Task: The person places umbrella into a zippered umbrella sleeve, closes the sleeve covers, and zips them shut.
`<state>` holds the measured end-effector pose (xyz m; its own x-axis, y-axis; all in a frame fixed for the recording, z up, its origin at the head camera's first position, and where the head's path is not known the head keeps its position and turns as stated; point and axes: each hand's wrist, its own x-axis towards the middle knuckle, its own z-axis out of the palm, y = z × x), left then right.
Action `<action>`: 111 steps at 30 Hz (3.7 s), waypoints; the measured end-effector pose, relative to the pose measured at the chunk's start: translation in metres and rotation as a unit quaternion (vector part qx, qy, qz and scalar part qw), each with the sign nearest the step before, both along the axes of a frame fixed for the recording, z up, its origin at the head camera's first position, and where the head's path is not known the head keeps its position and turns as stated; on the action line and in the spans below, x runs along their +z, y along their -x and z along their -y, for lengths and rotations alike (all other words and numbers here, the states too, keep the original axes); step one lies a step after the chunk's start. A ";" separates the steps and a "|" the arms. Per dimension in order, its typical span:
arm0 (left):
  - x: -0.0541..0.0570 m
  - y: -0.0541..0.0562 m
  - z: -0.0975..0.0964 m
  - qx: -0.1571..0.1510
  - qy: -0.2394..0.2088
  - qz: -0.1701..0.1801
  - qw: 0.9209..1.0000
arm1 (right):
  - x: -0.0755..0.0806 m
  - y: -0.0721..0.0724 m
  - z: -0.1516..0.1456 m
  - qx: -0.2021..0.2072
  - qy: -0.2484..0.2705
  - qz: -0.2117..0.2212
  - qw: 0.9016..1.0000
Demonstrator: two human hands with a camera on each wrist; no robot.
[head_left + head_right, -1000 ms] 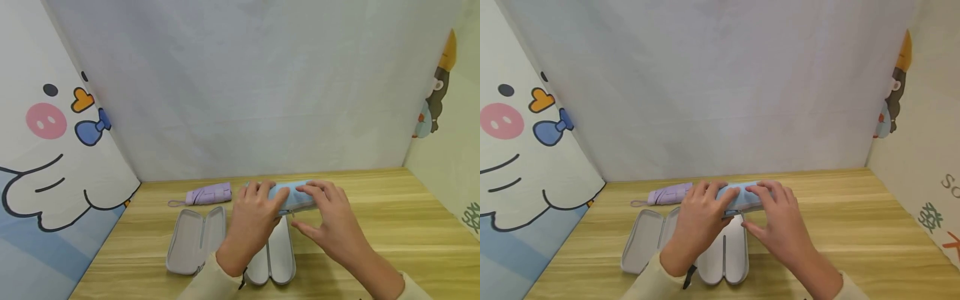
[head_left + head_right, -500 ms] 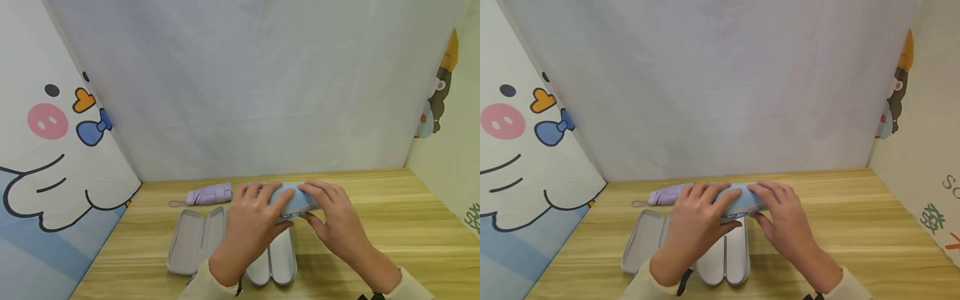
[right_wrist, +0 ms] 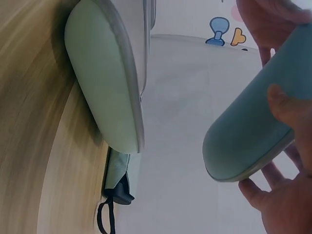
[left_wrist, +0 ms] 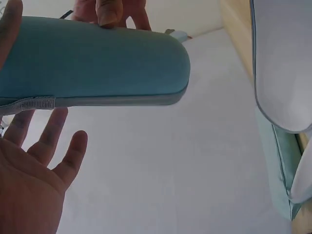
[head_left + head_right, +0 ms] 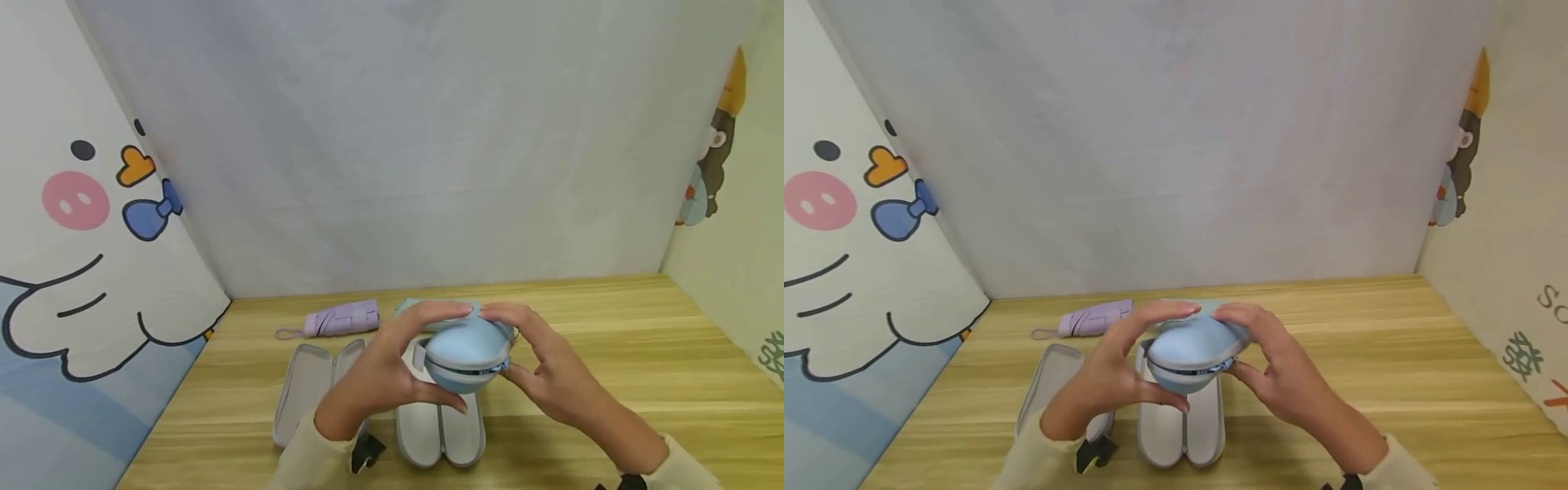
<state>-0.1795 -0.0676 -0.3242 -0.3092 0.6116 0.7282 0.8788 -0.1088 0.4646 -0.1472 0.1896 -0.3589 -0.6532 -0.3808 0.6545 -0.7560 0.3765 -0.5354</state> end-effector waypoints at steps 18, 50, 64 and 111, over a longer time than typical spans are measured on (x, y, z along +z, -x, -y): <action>-0.007 -0.007 -0.001 0.114 -0.004 -0.019 0.993 | 0.011 -0.008 0.005 0.004 0.103 0.003 0.995; -0.006 -0.008 0.001 0.110 0.001 -0.055 0.992 | -0.001 -0.008 0.024 0.073 0.297 0.339 0.890; -0.006 -0.007 0.003 0.131 0.033 -0.080 0.988 | -0.007 0.002 0.009 0.200 0.313 0.376 0.849; 0.004 -0.012 -0.009 0.373 0.103 -0.227 0.894 | 0.032 -0.026 0.020 0.078 0.215 0.293 0.928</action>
